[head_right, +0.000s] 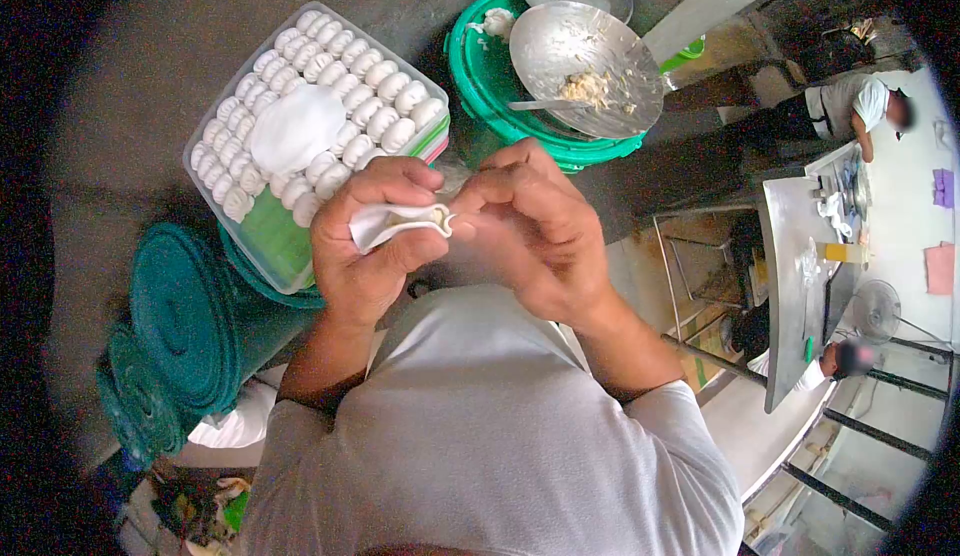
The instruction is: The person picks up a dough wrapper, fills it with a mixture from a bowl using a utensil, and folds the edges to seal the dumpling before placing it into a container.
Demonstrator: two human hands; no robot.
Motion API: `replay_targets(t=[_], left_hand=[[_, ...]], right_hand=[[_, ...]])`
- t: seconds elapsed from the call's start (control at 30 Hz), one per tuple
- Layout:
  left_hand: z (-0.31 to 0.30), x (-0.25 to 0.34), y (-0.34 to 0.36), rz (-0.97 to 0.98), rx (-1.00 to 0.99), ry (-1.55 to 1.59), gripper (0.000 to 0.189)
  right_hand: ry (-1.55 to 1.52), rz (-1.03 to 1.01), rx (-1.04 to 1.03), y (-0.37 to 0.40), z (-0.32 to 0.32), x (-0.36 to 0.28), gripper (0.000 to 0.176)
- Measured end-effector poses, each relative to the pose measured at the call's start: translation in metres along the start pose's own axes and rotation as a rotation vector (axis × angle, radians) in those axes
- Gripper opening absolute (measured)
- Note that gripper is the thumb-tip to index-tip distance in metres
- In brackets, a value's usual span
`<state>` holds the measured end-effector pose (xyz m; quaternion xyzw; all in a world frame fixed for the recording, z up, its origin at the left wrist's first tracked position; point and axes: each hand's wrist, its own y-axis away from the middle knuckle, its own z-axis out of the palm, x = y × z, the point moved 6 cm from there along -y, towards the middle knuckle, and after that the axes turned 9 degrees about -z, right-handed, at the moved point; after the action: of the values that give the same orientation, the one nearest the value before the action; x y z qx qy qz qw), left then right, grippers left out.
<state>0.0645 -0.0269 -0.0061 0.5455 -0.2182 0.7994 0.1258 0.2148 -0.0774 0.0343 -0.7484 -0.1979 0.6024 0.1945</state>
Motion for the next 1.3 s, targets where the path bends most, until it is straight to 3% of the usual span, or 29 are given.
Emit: replay_targets(t=[0.03, 0.1, 0.2, 0.27, 0.3, 0.4, 0.6, 0.77, 0.83, 0.93, 1.0, 1.07, 1.13, 1.17, 1.3], left_hand=[[-0.001, 0.005, 0.001, 0.144, -0.043, -0.093, 0.034], [-0.003, 0.009, 0.003, 0.113, -0.073, -0.13, 0.032], [-0.002, 0.007, 0.006, 0.057, -0.084, -0.132, 0.029], [-0.005, 0.003, 0.008, -0.033, 0.051, 0.192, 0.031], [-0.006, 0.002, 0.006, -0.028, 0.048, 0.188, 0.031], [0.0, 0.013, 0.005, 0.132, -0.09, -0.221, 0.032], [0.017, 0.003, 0.002, 0.151, 0.004, -0.033, 0.031], [0.046, 0.006, -0.01, 0.131, -0.099, -0.232, 0.031], [0.063, 0.004, -0.014, 0.102, -0.135, -0.245, 0.031], [0.076, -0.004, -0.019, 0.042, 0.016, 0.002, 0.028], [0.085, -0.006, -0.022, 0.241, -0.049, -0.223, 0.029], [0.093, -0.006, -0.028, 0.218, -0.094, -0.281, 0.03], [0.103, -0.009, -0.033, 0.195, -0.137, -0.337, 0.03], [0.106, -0.01, -0.034, 0.213, -0.12, -0.325, 0.031], [0.111, -0.021, -0.035, 0.292, 0.033, -0.197, 0.029]], right_hand=[[-0.045, 0.003, 0.074, 0.0, 0.004, -0.001, 0.013], [-0.085, 0.007, 0.146, 0.0, 0.005, -0.002, 0.013], [0.106, -0.08, 0.017, -0.001, 0.003, -0.008, 0.014], [0.246, -0.199, -0.11, -0.004, 0.006, -0.014, 0.015], [0.246, -0.206, -0.107, -0.003, 0.008, -0.016, 0.015], [0.041, -0.088, 0.056, 0.0, 0.003, -0.011, 0.017], [0.194, -0.234, -0.066, 0.002, -0.017, -0.018, 0.021], [0.054, -0.114, 0.077, 0.009, -0.044, -0.016, 0.016], [0.127, -0.192, 0.031, 0.011, -0.059, -0.015, 0.017], [0.211, -0.27, -0.04, 0.015, -0.077, -0.014, 0.02], [0.215, -0.274, -0.058, 0.018, -0.084, -0.011, 0.021], [-0.061, -0.119, 0.133, 0.023, -0.096, 0.001, 0.019], [0.023, -0.191, 0.075, 0.018, -0.106, -0.001, 0.016], [0.112, -0.261, 0.014, 0.017, -0.108, -0.005, 0.013], [0.119, -0.201, -0.009, 0.019, -0.119, 0.001, 0.012]])
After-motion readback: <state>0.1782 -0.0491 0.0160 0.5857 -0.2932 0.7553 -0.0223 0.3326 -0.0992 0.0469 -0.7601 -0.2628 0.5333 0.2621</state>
